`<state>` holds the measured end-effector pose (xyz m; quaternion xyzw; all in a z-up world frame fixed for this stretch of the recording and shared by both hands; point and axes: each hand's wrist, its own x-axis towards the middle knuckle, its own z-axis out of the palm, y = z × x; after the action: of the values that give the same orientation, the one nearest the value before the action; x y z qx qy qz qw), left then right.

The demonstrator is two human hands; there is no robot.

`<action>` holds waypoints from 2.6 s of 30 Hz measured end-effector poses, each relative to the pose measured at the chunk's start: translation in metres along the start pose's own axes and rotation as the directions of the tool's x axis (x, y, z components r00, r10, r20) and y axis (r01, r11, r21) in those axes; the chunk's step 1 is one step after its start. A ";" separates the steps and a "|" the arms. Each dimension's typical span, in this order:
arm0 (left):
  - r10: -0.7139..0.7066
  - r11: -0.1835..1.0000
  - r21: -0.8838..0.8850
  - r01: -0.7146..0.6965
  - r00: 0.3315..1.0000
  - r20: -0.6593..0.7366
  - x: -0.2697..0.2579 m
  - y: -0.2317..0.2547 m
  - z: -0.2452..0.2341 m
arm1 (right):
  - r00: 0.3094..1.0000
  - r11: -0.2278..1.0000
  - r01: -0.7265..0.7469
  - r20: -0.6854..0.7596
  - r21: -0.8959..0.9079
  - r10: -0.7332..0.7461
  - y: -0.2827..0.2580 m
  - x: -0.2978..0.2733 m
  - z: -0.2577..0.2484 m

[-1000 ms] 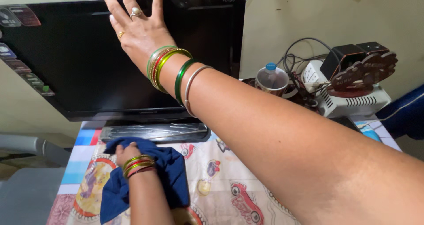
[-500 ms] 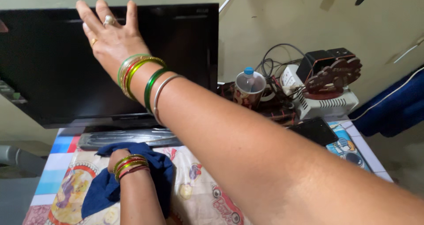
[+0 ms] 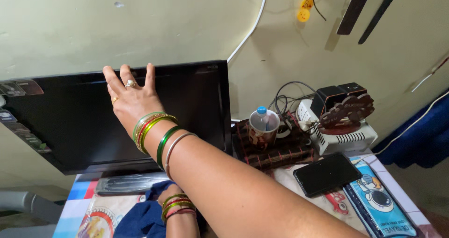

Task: The person wipes a computer monitor and the surrounding desk surface with a blue cloth, then opens a drawer to organize various stationery items and small containers inside it.

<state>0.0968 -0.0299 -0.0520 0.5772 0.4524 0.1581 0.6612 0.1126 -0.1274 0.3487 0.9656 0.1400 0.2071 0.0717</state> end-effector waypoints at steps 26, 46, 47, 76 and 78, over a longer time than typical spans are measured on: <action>0.164 0.035 0.684 -0.729 0.679 0.716 -0.076 0.011 -0.024 | 0.998 1.000 0.014 -0.063 0.015 -0.013 0.000 -0.004 0.010; 0.574 0.582 0.671 -0.459 0.816 0.061 -0.006 0.144 -0.107 | 1.000 1.000 0.019 -0.014 -0.019 -0.019 0.004 0.003 0.014; 0.560 0.620 0.666 -0.414 0.828 -0.006 0.001 0.146 -0.106 | 1.000 1.000 0.017 -0.016 -0.022 -0.017 0.004 0.003 0.013; 0.565 0.618 0.568 -0.544 0.809 0.160 0.190 0.044 -0.102 | 0.999 0.999 0.030 -0.043 0.017 -0.029 0.017 0.019 0.021; 0.578 0.655 0.487 -0.578 0.798 0.169 0.206 0.050 -0.099 | 0.999 0.999 0.036 -0.031 0.020 -0.036 0.018 0.017 0.020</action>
<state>0.1461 0.1965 -0.0850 0.8456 0.2705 0.2332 0.3967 0.1407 -0.1408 0.3404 0.9603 0.1605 0.2190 0.0636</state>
